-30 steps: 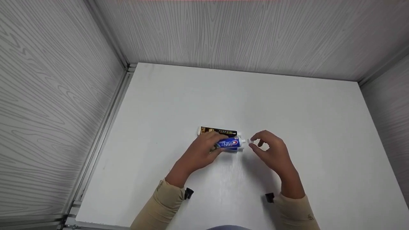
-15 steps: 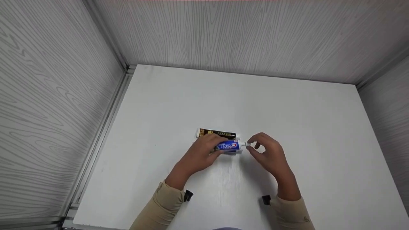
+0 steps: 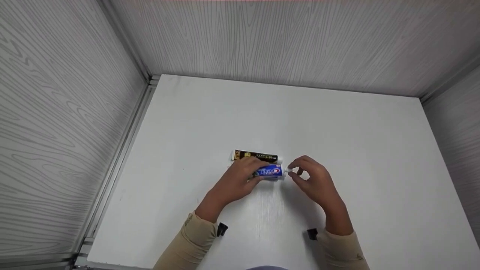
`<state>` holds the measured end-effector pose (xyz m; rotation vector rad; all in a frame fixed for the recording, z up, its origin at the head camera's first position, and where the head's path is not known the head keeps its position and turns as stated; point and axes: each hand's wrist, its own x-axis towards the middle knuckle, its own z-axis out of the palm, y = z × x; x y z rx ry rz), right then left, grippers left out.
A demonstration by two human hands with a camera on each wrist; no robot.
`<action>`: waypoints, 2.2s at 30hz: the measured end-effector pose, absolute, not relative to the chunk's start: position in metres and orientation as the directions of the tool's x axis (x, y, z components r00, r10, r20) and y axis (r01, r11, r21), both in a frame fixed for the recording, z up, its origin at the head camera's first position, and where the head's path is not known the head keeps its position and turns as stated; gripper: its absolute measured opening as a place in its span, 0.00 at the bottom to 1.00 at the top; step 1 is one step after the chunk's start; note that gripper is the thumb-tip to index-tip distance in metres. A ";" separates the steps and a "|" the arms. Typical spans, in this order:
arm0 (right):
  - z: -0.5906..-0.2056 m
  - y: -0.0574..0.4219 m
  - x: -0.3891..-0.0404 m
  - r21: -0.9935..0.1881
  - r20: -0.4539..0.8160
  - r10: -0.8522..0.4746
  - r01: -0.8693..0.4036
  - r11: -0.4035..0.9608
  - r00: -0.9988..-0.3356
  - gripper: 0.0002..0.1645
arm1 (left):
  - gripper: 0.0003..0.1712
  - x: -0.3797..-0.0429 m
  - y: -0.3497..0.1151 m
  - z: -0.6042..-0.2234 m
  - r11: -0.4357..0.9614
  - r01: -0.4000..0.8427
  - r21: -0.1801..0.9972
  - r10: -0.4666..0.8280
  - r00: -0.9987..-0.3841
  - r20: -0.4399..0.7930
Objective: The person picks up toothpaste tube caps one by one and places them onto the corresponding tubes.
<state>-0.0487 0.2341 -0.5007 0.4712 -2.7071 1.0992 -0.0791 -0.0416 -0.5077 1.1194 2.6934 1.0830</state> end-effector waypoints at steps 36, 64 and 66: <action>-0.504 0.242 -0.043 -0.766 -0.072 -0.300 -0.140 0.627 -0.951 0.16 | 0.23 -0.067 -0.043 -0.512 0.467 0.674 0.573 0.688 -0.684 0.244; -0.512 0.251 -0.034 -0.790 0.205 -0.321 -0.350 0.504 -0.925 0.17 | 0.23 -0.066 -0.043 -0.514 0.470 0.660 0.586 0.671 -0.698 0.249; -0.513 0.250 -0.035 -0.788 0.207 -0.323 -0.353 0.504 -0.924 0.17 | 0.24 -0.065 -0.043 -0.514 0.474 0.655 0.588 0.670 -0.702 0.243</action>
